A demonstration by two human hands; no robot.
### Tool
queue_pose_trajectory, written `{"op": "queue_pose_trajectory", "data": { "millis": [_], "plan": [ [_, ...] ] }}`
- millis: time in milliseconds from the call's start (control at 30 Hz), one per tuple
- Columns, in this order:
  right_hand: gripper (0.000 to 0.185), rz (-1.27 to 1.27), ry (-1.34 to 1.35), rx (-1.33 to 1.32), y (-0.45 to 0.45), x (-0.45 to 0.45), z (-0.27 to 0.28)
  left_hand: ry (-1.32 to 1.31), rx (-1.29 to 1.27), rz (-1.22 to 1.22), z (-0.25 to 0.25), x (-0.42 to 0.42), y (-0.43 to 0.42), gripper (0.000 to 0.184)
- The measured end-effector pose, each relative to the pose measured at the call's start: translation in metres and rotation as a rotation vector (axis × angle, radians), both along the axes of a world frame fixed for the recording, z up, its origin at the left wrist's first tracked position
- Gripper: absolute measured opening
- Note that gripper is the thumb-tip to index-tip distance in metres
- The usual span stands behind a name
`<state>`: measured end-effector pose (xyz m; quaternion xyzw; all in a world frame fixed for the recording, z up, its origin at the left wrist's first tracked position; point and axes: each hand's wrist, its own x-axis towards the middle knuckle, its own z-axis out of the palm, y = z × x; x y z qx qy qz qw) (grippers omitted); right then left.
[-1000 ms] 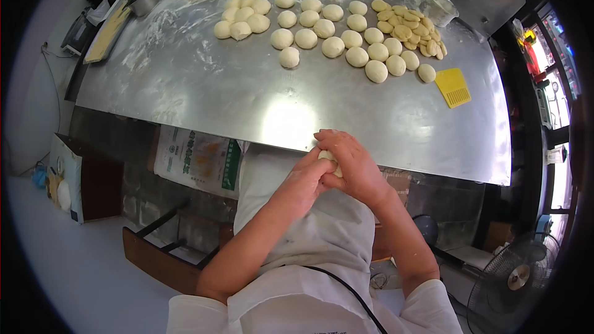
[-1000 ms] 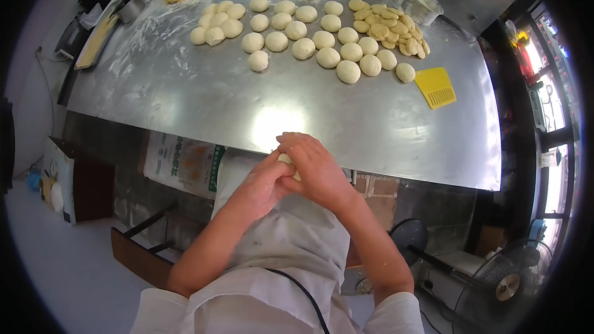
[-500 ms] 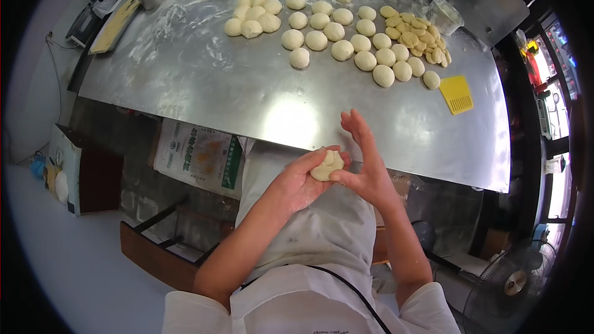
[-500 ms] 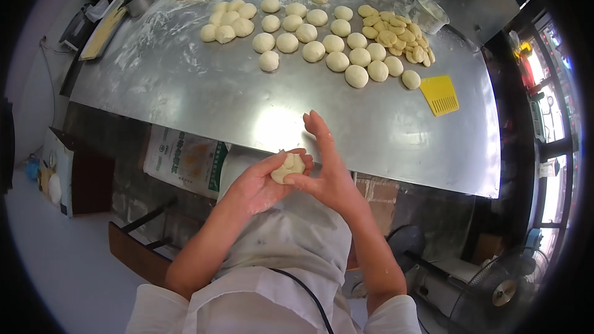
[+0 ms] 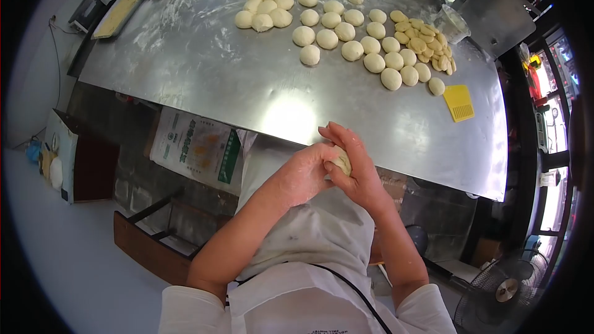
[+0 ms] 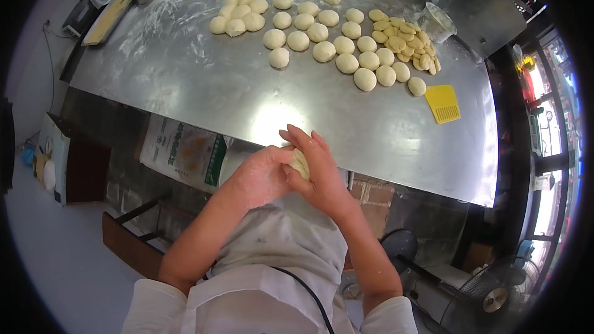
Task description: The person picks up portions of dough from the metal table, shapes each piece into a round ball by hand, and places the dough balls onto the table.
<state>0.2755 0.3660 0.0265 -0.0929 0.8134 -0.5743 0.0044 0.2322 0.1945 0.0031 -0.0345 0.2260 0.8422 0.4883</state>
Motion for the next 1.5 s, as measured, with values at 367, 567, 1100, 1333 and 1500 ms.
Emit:
{"op": "queue_pose_trajectory", "data": {
  "millis": [367,567,1100,1333,1500],
  "plan": [
    [0.051,-0.165,0.114,-0.004,-0.005,-0.002,-0.015,-0.172,-0.014,0.219,0.022,0.009,0.004,0.041],
    [0.076,-0.151,0.019,-0.316,-0.023,-0.009,0.002,0.086,-0.112,0.352,-0.012,0.029,0.016,0.042],
    [0.053,-0.244,0.180,0.128,-0.009,0.002,-0.020,0.293,-0.367,0.345,0.006,0.042,0.038,0.066],
    [0.114,-0.253,0.068,-0.322,0.009,0.006,0.013,0.258,-0.334,0.331,-0.003,0.036,0.022,0.059],
    [0.057,-0.042,-0.021,0.043,0.010,0.008,-0.008,0.266,-0.339,0.159,-0.014,0.033,0.029,0.061]
  ]
}}
